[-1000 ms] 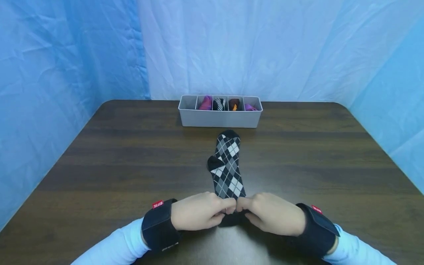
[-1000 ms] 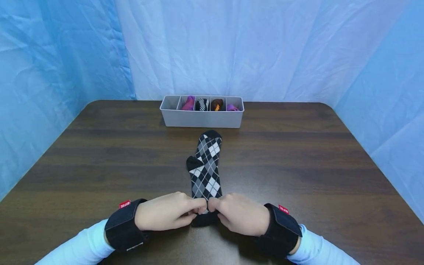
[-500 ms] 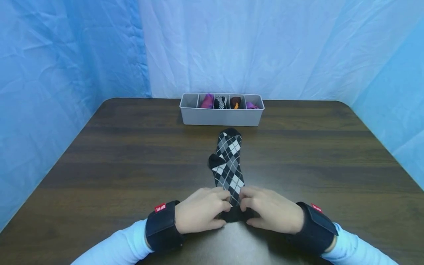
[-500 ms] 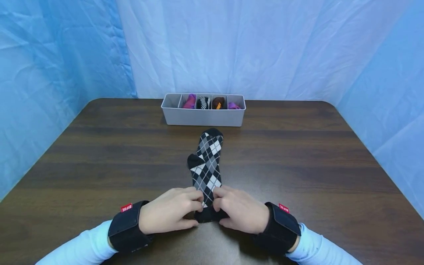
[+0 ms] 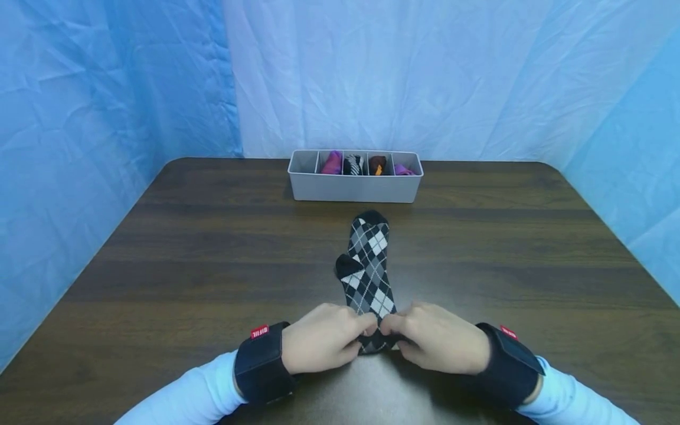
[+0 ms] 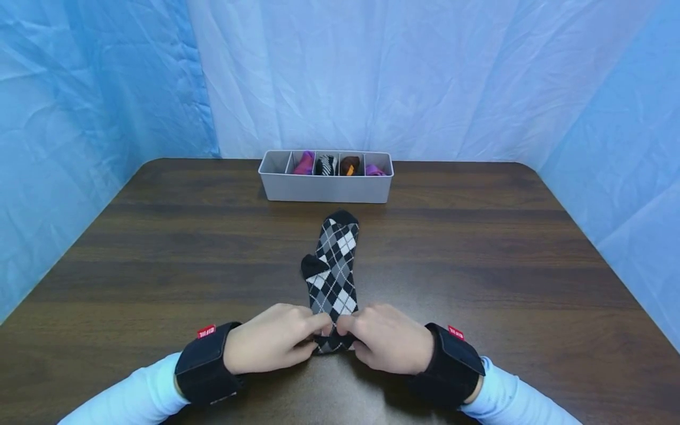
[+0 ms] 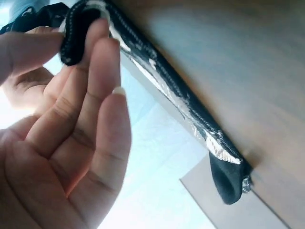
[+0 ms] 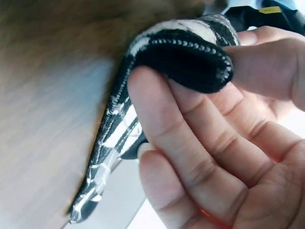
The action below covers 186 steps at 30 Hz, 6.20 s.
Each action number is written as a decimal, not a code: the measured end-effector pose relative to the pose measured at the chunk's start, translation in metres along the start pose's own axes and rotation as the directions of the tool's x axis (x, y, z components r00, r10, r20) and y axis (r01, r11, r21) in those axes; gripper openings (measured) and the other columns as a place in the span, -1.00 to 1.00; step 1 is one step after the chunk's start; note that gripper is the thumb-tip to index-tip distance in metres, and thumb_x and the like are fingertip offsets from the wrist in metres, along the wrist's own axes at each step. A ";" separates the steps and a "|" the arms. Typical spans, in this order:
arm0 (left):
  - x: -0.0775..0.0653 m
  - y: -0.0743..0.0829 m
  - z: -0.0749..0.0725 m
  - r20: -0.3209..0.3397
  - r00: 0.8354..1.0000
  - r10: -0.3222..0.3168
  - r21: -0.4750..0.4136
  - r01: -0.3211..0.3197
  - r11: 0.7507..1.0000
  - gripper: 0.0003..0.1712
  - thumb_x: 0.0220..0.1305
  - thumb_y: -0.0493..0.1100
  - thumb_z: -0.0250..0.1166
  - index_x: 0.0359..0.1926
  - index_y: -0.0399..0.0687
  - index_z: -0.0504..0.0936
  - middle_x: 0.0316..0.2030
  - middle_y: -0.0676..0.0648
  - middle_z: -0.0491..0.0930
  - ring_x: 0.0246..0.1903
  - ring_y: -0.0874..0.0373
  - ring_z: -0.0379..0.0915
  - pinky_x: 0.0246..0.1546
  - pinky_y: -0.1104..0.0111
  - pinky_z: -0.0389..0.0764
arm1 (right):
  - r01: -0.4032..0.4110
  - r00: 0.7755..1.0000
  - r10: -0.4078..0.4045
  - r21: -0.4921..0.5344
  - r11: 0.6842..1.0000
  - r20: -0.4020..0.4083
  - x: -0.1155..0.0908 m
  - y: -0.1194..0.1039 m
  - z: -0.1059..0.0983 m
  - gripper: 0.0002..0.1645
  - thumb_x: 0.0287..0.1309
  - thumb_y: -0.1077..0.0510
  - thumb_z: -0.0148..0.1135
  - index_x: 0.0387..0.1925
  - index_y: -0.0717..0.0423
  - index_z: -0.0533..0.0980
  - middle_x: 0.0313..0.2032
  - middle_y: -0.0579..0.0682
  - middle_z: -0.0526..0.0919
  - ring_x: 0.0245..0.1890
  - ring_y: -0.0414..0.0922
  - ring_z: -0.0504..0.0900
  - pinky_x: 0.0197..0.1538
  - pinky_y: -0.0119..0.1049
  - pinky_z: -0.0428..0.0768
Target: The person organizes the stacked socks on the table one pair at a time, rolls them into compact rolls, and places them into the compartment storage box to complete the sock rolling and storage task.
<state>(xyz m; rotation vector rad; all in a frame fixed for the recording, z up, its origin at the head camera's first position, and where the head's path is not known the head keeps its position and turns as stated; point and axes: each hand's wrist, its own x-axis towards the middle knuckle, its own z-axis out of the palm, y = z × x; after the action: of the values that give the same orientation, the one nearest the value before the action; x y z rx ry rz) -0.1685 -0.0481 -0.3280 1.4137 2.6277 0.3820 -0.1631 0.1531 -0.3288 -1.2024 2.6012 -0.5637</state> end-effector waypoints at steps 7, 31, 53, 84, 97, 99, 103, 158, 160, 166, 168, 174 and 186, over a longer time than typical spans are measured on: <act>0.002 -0.008 0.003 -0.042 0.999 -0.015 0.019 0.015 1.000 -0.84 -0.02 -0.26 0.15 -0.39 0.08 0.40 -0.65 0.19 0.30 -0.66 0.38 0.18 -0.70 0.62 0.13 | 0.031 0.995 -0.036 -0.048 0.998 -0.091 0.005 0.010 0.006 -0.86 -0.09 0.24 0.14 -0.43 -0.04 0.41 -0.64 -0.29 0.36 -0.70 -0.43 0.24 -0.60 -0.58 0.25; 0.002 0.004 0.004 -0.038 0.999 0.027 0.277 -0.015 0.961 -0.83 -0.13 -0.06 0.29 -0.43 0.02 0.58 -0.56 0.15 0.38 -0.56 0.36 0.22 -0.60 0.57 0.23 | -0.042 0.998 0.030 -0.205 0.978 -0.063 0.006 0.002 0.005 -0.89 -0.25 0.17 0.26 -0.53 -0.05 0.52 -0.63 -0.27 0.38 -0.63 -0.34 0.25 -0.48 -0.50 0.26; -0.002 -0.007 0.000 -0.088 0.994 -0.072 0.111 0.081 0.990 -0.92 -0.04 -0.20 0.21 -0.45 0.04 0.47 -0.56 0.16 0.34 -0.57 0.35 0.19 -0.65 0.59 0.18 | -0.005 0.984 -0.014 -0.109 0.994 -0.179 0.009 0.007 0.008 -0.86 -0.12 0.22 0.19 -0.46 -0.03 0.42 -0.57 -0.27 0.35 -0.62 -0.40 0.27 -0.54 -0.59 0.30; -0.003 -0.006 -0.011 0.158 0.987 -0.034 0.062 0.024 0.998 -0.84 0.04 -0.15 0.13 -0.36 0.06 0.61 -0.49 0.16 0.30 -0.49 0.35 0.18 -0.59 0.58 0.22 | 0.063 0.997 -0.063 -0.013 0.998 0.044 0.006 0.006 0.007 -0.93 -0.12 0.16 0.07 -0.60 -0.08 0.38 -0.63 -0.31 0.30 -0.67 -0.43 0.22 -0.59 -0.59 0.22; 0.004 -0.009 -0.003 -0.012 0.994 -0.106 0.063 0.106 0.992 -0.84 -0.11 -0.20 0.24 -0.42 0.04 0.46 -0.48 0.14 0.32 -0.51 0.31 0.19 -0.62 0.58 0.22 | -0.002 0.996 -0.008 -0.109 0.994 -0.084 0.008 0.013 0.008 -0.84 -0.14 0.14 0.17 -0.57 -0.08 0.32 -0.61 -0.26 0.30 -0.63 -0.39 0.23 -0.57 -0.58 0.20; 0.003 -0.008 -0.003 -0.025 0.996 -0.085 0.093 0.087 0.992 -0.87 -0.09 -0.21 0.24 -0.43 0.05 0.51 -0.46 0.12 0.34 -0.49 0.31 0.20 -0.59 0.58 0.25 | 0.026 0.995 -0.037 -0.111 0.993 -0.097 0.008 0.012 0.009 -0.85 -0.13 0.16 0.17 -0.58 -0.08 0.35 -0.57 -0.25 0.31 -0.59 -0.38 0.24 -0.53 -0.58 0.23; 0.003 -0.006 -0.004 -0.025 0.998 -0.051 0.127 0.053 0.990 -0.90 -0.07 -0.18 0.24 -0.42 0.07 0.59 -0.43 0.12 0.38 -0.44 0.31 0.22 -0.54 0.58 0.30 | 0.067 0.990 -0.081 -0.121 0.990 -0.115 0.008 0.010 0.009 -0.86 -0.11 0.03 0.20 -0.58 -0.07 0.41 -0.53 -0.26 0.33 -0.56 -0.39 0.25 -0.48 -0.58 0.26; 0.003 -0.011 -0.003 0.054 0.998 -0.028 0.006 0.027 1.000 -0.76 -0.17 -0.19 0.25 -0.37 -0.03 0.45 -0.50 0.13 0.38 -0.59 0.38 0.20 -0.61 0.61 0.25 | 0.159 0.962 -0.202 -0.224 0.961 -0.184 0.004 0.007 0.007 -0.78 -0.29 0.16 0.24 -0.44 -0.02 0.46 -0.51 -0.25 0.43 -0.52 -0.39 0.30 -0.37 -0.50 0.38; 0.003 -0.011 -0.005 0.074 0.996 -0.042 -0.080 0.048 0.996 -0.81 -0.13 -0.22 0.21 -0.38 -0.04 0.46 -0.54 0.13 0.38 -0.65 0.39 0.17 -0.67 0.62 0.20 | 0.153 0.964 -0.192 -0.210 0.966 -0.183 0.004 0.008 0.007 -0.79 -0.29 0.19 0.21 -0.45 -0.02 0.46 -0.54 -0.26 0.42 -0.56 -0.40 0.28 -0.42 -0.53 0.35; 0.005 -0.014 -0.005 0.138 0.988 -0.076 -0.204 0.104 0.973 -0.76 -0.02 -0.23 0.11 -0.24 -0.07 0.48 -0.61 0.14 0.33 -0.74 0.41 0.11 -0.74 0.59 0.14 | 0.108 0.977 -0.139 -0.188 0.976 -0.161 0.005 0.009 0.008 -0.87 -0.27 0.22 0.13 -0.52 -0.02 0.45 -0.63 -0.28 0.34 -0.67 -0.41 0.20 -0.56 -0.59 0.21; 0.005 -0.014 -0.003 0.118 0.990 -0.075 -0.147 0.093 0.985 -0.75 0.01 -0.20 0.10 -0.22 -0.07 0.50 -0.52 0.13 0.35 -0.64 0.38 0.17 -0.67 0.60 0.20 | 0.104 0.977 -0.137 -0.203 0.974 -0.160 0.005 0.009 0.008 -0.88 -0.25 0.22 0.12 -0.52 -0.01 0.45 -0.63 -0.28 0.32 -0.67 -0.40 0.19 -0.56 -0.59 0.20; 0.004 -0.014 0.002 0.025 0.998 -0.050 0.042 0.049 0.998 -0.73 0.07 -0.14 0.07 -0.18 -0.09 0.52 -0.25 0.06 0.43 -0.34 0.31 0.26 -0.39 0.56 0.38 | 0.093 0.974 -0.143 -0.261 0.961 -0.178 0.007 0.011 0.009 -0.91 -0.20 0.20 0.12 -0.50 0.00 0.46 -0.61 -0.27 0.33 -0.66 -0.39 0.19 -0.54 -0.56 0.23; 0.005 -0.016 0.003 -0.033 0.999 -0.040 -0.010 0.039 0.999 -0.78 0.11 -0.19 0.08 -0.18 0.01 0.33 -0.39 0.11 0.45 -0.48 0.33 0.27 -0.49 0.58 0.31 | 0.135 0.926 -0.219 -0.271 0.953 -0.309 0.009 0.014 0.012 -0.72 -0.28 0.30 0.12 -0.38 0.00 0.47 -0.46 -0.22 0.39 -0.52 -0.36 0.28 -0.43 -0.53 0.34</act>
<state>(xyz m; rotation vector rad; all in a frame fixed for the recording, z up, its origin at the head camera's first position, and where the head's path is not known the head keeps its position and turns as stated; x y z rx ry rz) -0.1833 -0.0522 -0.3357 1.3619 2.6719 0.4161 -0.1744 0.1511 -0.3455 -1.5559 2.9352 -0.5317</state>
